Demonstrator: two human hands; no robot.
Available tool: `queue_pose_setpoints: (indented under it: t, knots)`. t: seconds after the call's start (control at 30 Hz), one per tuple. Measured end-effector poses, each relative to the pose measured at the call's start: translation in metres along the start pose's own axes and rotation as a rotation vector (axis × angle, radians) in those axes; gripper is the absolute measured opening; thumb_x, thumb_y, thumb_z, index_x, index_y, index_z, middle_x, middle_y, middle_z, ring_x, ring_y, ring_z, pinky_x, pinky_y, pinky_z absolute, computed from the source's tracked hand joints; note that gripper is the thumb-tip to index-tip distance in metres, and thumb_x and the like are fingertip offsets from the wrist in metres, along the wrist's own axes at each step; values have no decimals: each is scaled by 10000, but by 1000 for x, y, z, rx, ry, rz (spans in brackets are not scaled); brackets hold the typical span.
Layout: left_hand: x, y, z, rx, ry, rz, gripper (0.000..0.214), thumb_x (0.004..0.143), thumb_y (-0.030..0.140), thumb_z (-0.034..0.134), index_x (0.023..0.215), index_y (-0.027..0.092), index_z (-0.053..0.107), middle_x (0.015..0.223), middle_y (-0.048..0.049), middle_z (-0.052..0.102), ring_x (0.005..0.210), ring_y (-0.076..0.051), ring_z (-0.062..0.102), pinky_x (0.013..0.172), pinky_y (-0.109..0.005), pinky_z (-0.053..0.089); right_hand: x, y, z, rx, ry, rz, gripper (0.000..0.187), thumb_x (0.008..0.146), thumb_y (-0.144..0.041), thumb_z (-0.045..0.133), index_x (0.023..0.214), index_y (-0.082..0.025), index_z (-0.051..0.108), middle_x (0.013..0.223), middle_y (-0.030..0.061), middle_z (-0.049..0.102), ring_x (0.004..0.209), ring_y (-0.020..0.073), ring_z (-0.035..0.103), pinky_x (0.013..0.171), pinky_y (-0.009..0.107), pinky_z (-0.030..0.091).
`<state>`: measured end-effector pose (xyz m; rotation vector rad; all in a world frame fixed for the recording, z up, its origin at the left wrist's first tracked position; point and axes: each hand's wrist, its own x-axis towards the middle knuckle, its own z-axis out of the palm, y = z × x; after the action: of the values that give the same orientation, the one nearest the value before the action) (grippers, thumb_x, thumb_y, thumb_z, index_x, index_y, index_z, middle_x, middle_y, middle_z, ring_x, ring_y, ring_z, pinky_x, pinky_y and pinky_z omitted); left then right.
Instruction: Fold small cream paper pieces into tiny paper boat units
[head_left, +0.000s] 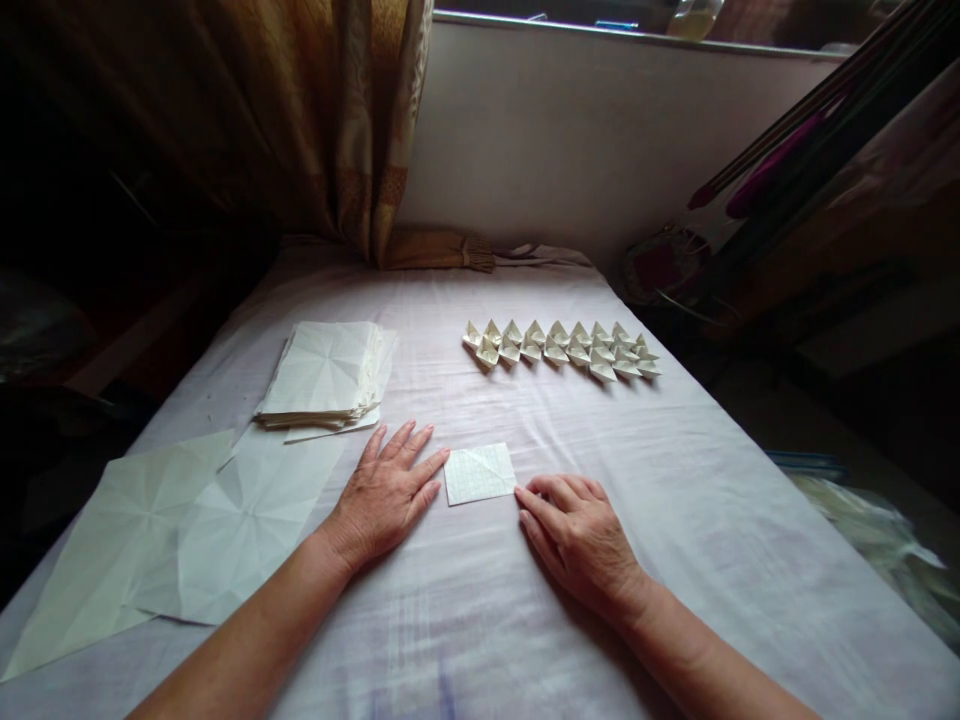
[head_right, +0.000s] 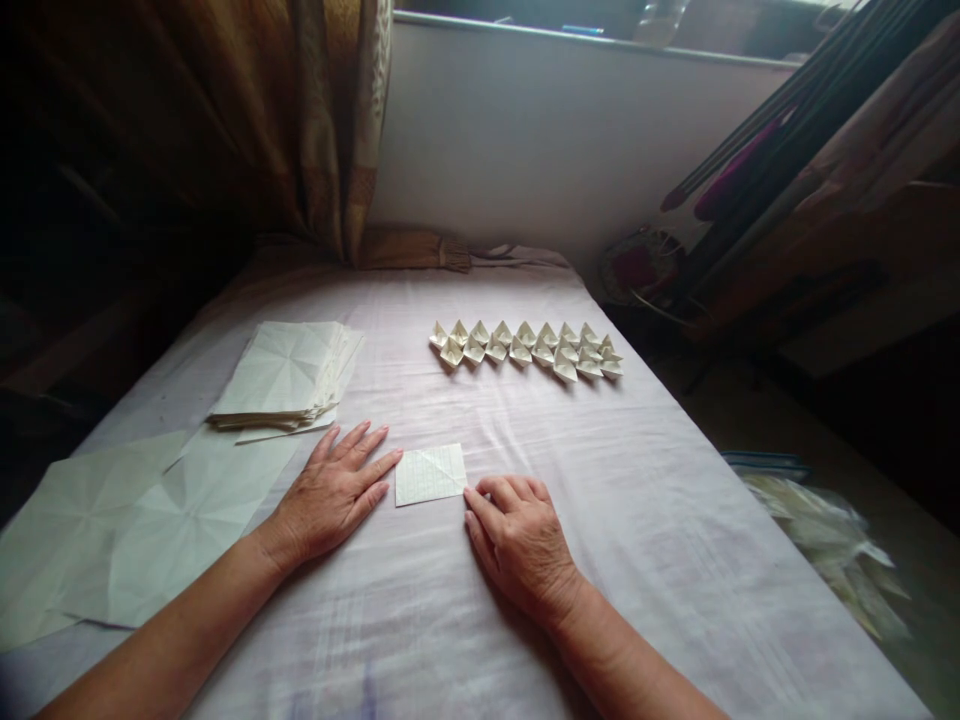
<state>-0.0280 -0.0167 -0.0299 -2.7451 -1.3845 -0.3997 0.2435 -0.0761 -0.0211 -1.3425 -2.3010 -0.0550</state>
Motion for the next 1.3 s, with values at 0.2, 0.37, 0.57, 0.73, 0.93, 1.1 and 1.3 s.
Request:
queue_pose_setpoints:
  t: [0.2,0.37,0.57,0.73,0.93,1.1,1.3]
  knots:
    - [-2,1,4,6,27,-54,475,957,438,454,1354,200,563,1452,-126,506,1379,-310,400,1159,-531,242,10,-1,10,-11,26,96,239,952,-241,469,1073,-175,664,978,82,682,872,219,597,799,359,420]
    - [-3,0,-2,-50,2,-15,431,943,433,496,1317,241,593,1450,-114,508,1386,-319,387,1156,-562,235,22,-3,15,-38,81,105,333,913,-232,504,1218,-135,593,1133,137,651,1001,255,597,831,377,438]
    - [-4,-1,-7,-106,62,106,357,942,366,510,1257,246,628,1445,-104,515,1373,-317,404,1143,-579,248,43,-10,12,-27,62,2,548,862,-248,568,1389,-145,455,1404,154,518,1285,314,434,1007,454,352]
    - [-5,-2,-9,-94,84,173,456,938,211,486,1389,277,508,1444,-74,519,1379,-284,401,1147,-546,262,65,-17,2,90,-14,-63,311,850,-181,579,1158,-186,620,994,74,705,1034,248,567,927,405,378]
    - [-5,0,-10,-61,241,123,482,914,254,551,1392,203,508,1474,-121,478,1410,-294,355,1176,-517,220,73,-16,-12,191,109,-211,192,939,-166,488,818,-221,628,883,20,710,984,187,592,963,363,379]
    - [-3,5,-9,-71,288,166,344,912,265,602,1243,355,628,1414,-21,557,1377,-249,417,1193,-483,176,59,-3,8,165,63,-286,196,915,-90,463,887,-208,615,1021,24,730,1165,199,577,1035,395,373]
    - [2,8,-9,-137,127,232,241,949,280,548,1149,316,679,1289,25,657,1321,-229,487,1196,-467,161,36,6,20,171,-47,-189,237,907,-76,429,980,-191,622,1132,68,718,1191,218,587,1049,432,387]
